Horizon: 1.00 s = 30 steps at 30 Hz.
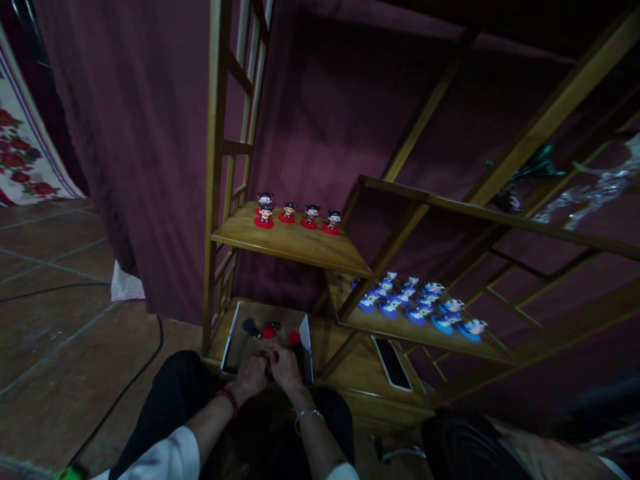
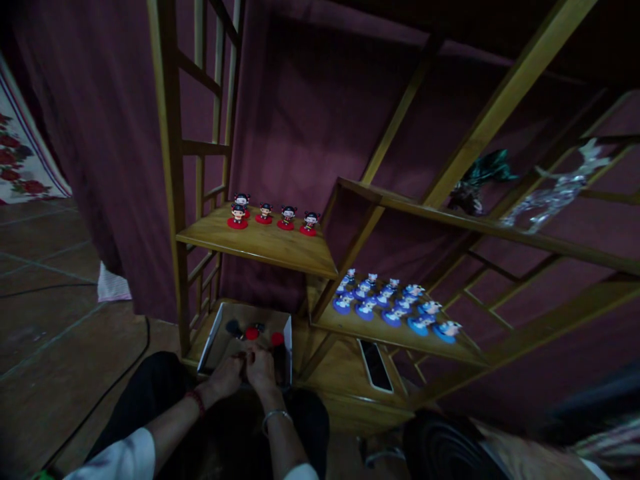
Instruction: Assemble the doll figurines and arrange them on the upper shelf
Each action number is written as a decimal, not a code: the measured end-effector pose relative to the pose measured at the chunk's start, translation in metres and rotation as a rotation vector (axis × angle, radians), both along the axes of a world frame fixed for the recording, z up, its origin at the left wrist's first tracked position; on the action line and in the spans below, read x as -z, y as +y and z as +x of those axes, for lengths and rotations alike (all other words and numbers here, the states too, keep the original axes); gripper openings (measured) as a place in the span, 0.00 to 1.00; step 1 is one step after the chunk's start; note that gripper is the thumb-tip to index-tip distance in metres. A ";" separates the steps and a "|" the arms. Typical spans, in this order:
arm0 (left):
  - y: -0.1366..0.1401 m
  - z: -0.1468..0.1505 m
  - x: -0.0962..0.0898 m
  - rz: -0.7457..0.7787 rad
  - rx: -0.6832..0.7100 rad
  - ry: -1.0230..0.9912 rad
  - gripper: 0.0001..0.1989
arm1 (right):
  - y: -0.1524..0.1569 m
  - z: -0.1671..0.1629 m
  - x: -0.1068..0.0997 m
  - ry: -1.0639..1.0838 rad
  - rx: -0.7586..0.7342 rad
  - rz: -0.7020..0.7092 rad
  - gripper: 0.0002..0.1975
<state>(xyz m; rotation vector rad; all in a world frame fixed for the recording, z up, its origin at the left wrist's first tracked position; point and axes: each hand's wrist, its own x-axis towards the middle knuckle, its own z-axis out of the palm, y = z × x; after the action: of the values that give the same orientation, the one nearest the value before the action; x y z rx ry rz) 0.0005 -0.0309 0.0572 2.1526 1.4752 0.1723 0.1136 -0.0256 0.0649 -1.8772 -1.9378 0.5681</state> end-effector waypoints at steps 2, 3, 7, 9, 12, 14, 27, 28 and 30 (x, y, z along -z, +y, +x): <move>0.001 -0.002 0.007 -0.030 0.001 0.039 0.17 | 0.001 0.001 0.006 -0.016 0.003 -0.031 0.15; 0.002 -0.003 0.009 -0.042 0.001 0.054 0.17 | 0.002 0.002 0.009 -0.020 0.008 -0.044 0.15; 0.005 -0.007 0.018 -0.070 0.003 0.080 0.18 | 0.005 0.007 0.024 -0.041 0.047 -0.094 0.15; 0.007 -0.008 0.022 -0.076 0.010 0.070 0.19 | 0.006 0.010 0.031 -0.051 0.067 -0.118 0.15; 0.010 -0.009 0.028 -0.069 0.001 0.061 0.18 | 0.007 0.015 0.040 -0.061 0.086 -0.142 0.15; 0.012 -0.010 0.033 -0.058 -0.007 0.053 0.17 | 0.007 0.018 0.044 -0.069 0.099 -0.151 0.16; 0.017 -0.010 0.039 -0.041 -0.093 0.056 0.15 | 0.014 0.037 0.050 -0.115 0.253 -0.060 0.19; 0.017 -0.010 0.039 -0.041 -0.094 0.055 0.15 | 0.015 0.039 0.050 -0.116 0.248 -0.050 0.20; 0.017 -0.010 0.040 -0.037 -0.096 0.049 0.15 | 0.017 0.044 0.050 -0.120 0.234 -0.035 0.21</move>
<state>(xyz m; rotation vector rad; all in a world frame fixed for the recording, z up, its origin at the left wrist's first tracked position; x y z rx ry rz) -0.0090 -0.0138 0.0168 2.0723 1.5979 0.1253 0.1572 -0.0089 0.0151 -2.1666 -1.7535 0.4297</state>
